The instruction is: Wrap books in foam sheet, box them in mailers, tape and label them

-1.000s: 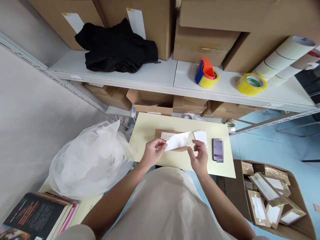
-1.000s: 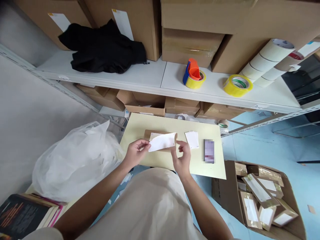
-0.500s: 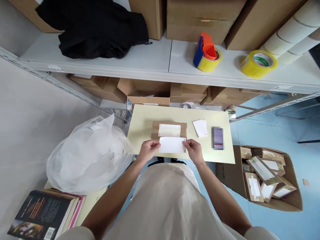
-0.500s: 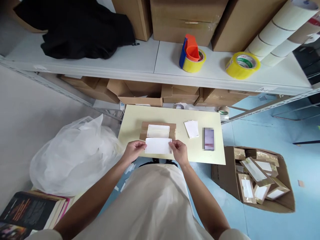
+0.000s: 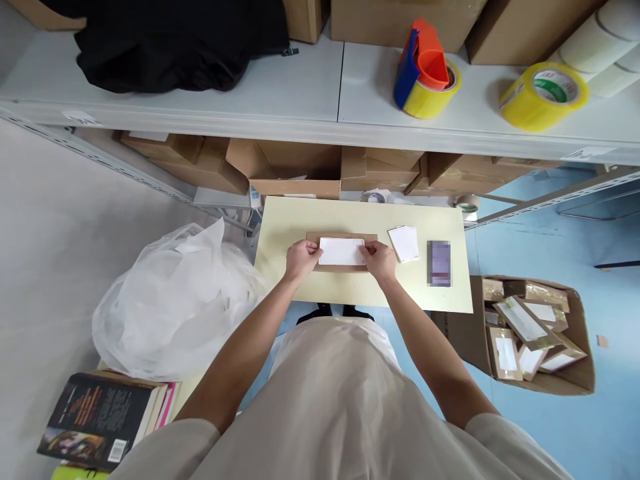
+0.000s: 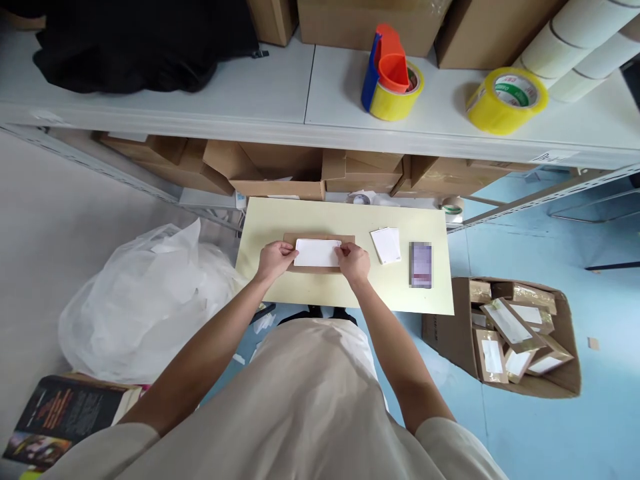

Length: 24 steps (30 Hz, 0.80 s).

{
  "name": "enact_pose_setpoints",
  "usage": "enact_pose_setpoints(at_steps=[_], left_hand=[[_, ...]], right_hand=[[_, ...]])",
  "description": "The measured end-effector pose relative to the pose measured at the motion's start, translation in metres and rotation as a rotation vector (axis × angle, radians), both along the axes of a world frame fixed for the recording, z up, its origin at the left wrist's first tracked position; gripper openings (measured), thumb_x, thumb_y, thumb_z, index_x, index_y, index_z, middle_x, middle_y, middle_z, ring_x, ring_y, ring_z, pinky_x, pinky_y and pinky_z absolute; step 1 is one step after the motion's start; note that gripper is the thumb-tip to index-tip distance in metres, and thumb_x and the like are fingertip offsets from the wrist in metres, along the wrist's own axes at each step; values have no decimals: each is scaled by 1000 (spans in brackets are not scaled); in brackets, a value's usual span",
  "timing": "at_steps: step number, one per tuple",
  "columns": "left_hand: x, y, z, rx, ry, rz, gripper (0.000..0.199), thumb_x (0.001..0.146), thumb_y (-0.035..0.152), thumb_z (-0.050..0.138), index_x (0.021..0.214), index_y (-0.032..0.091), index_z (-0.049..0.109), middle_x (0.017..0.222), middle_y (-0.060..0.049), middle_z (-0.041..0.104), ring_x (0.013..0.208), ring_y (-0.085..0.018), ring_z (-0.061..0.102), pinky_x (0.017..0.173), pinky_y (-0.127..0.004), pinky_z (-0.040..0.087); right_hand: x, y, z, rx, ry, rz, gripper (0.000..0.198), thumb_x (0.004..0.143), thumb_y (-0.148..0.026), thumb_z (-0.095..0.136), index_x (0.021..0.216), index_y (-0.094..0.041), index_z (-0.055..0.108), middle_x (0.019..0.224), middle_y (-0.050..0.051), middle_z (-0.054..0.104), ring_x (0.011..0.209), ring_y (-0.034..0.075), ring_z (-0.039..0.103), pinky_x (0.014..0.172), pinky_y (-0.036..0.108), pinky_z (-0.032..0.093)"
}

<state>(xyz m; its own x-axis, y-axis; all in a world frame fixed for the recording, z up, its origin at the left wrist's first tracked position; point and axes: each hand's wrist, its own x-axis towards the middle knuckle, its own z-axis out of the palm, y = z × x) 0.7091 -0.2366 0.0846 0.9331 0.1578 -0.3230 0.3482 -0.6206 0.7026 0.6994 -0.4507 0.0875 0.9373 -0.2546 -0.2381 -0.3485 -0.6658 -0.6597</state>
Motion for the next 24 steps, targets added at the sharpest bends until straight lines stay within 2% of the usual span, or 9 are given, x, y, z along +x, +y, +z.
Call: enact_pose_setpoints(at_steps=[8,13,15,18,20,22,24], left_hand=[[4,-3,-2,80,-12,-34,14,71,26,67,82,19,63,80,-3,74,78,-18,69,78,-29,51],[11,-6,6,196,53,-81,34,69,27,70,99,19,56,78,-4,73,89,-23,68,78,-31,48],[14,-6,9,253,77,-102,40,69,28,70,104,19,53,81,-5,72,93,-25,67,77,-32,48],[17,-1,11,334,100,-104,51,66,36,73,108,19,50,90,-8,71,96,-28,65,76,-34,47],[17,6,9,318,113,-105,56,65,41,75,110,19,49,90,-8,70,94,-27,65,74,-33,48],[12,13,6,279,61,-124,50,70,37,71,110,18,49,87,-7,69,90,-24,65,75,-32,48],[5,16,5,292,-95,-181,35,77,30,64,107,17,53,93,-8,68,93,-23,64,81,-33,48]], right_hand=[[2,4,-8,-147,13,44,20,82,-35,55,86,-22,69,82,5,74,80,22,66,67,31,47],[2,10,-8,-296,71,116,20,86,-34,52,90,-21,66,83,8,71,81,24,65,69,32,45],[3,11,-8,-359,89,145,24,87,-35,51,99,-20,64,85,10,70,81,25,64,68,33,44],[3,8,-8,-415,74,150,42,85,-40,54,121,-19,52,89,12,69,81,27,63,67,34,43],[1,3,-11,-407,44,156,51,85,-43,54,129,-19,45,91,12,69,81,27,63,68,34,43],[-3,-5,-14,-378,-23,168,48,87,-40,49,129,-18,45,92,11,68,83,26,62,70,34,43],[-10,-12,-17,-364,-148,166,42,91,-35,42,127,-15,47,98,13,66,91,27,60,76,36,44]])
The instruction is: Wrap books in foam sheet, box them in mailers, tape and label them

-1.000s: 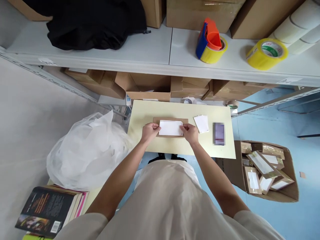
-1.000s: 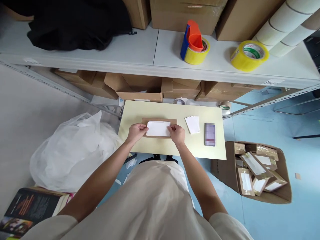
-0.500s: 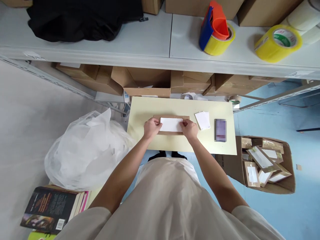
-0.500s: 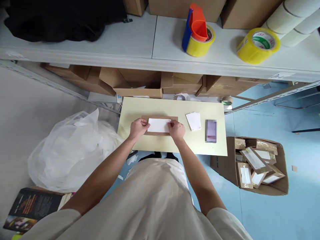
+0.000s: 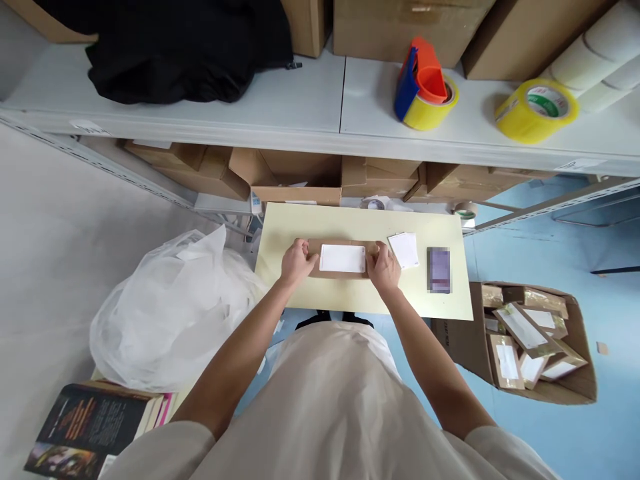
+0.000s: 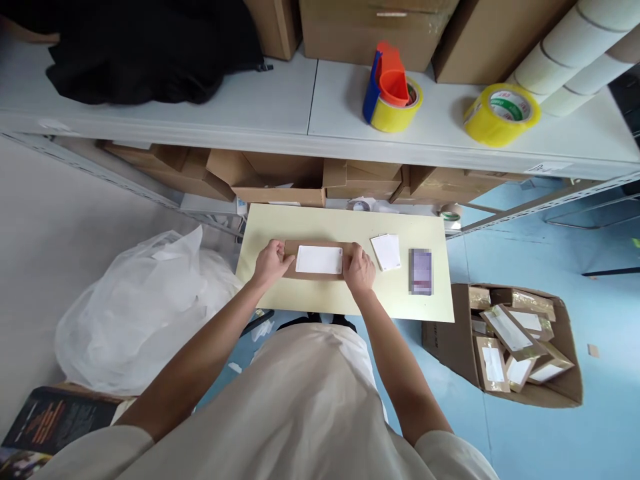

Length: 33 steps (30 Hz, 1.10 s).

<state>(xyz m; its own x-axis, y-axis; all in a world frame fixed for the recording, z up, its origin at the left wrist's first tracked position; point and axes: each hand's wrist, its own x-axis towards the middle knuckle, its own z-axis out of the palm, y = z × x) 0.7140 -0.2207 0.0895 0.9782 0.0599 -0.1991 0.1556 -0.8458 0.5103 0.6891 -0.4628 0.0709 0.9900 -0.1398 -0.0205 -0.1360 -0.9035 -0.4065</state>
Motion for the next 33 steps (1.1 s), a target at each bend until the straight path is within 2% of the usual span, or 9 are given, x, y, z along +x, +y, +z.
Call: enact_pose_setpoints(at_steps=[2,5,8,14,22,25,28,30,33], left_hand=[[-9,-3,1,33,-154,-178,24,82,27,57,104,17,57,106,-12,65,106,-25,60,91,-36,45],[-20,-19,0,58,-222,-537,33,87,29,49,117,17,58,133,-14,54,129,-28,45,107,-43,34],[-23,-35,-6,138,-171,-659,53,89,30,43,140,15,41,151,-13,35,142,-27,25,116,-46,17],[-21,-34,-23,236,-108,-627,65,89,37,38,149,14,25,155,-12,24,144,-27,18,116,-49,11],[-15,-20,-25,242,-38,-314,64,91,46,36,149,21,25,157,-12,16,144,-35,11,109,-66,15],[-14,-23,-32,99,-20,-169,64,91,46,36,149,22,24,159,-13,10,144,-37,12,106,-63,27],[-11,-21,-43,-155,-23,-47,70,92,43,36,151,15,12,158,-18,9,143,-32,20,107,-49,36],[-10,-16,-49,-291,-17,22,72,92,40,36,150,9,8,156,-21,16,142,-28,25,110,-42,34],[-9,-7,-51,-380,7,108,69,90,40,41,147,8,18,151,-21,29,141,-26,28,113,-38,29]], right_hand=[[-7,-2,-1,14,-125,35,40,92,-32,37,126,-14,50,108,16,64,102,28,56,85,40,42],[-15,11,-2,29,-164,228,47,94,-37,35,133,-13,46,129,18,55,123,30,46,98,44,37],[-17,38,-4,17,-58,446,63,94,-46,30,145,-10,31,148,17,38,140,28,28,109,44,27],[-17,51,-15,-96,62,446,73,93,-57,23,150,-11,21,156,14,22,145,29,15,115,50,13],[-26,22,-20,-126,96,142,68,92,-55,31,151,-22,19,158,12,15,144,36,12,106,60,26],[-25,24,-24,-79,67,109,65,94,-50,33,150,-20,21,158,15,10,144,38,9,105,58,29],[-26,25,-29,-40,60,151,64,95,-44,30,150,-12,20,158,18,6,145,34,9,109,54,27],[-28,22,-33,35,66,107,65,96,-44,27,150,-11,16,158,18,3,145,31,12,107,50,33],[-34,14,-37,232,73,-19,71,95,-46,27,151,-9,4,156,21,12,143,28,21,104,47,39]])
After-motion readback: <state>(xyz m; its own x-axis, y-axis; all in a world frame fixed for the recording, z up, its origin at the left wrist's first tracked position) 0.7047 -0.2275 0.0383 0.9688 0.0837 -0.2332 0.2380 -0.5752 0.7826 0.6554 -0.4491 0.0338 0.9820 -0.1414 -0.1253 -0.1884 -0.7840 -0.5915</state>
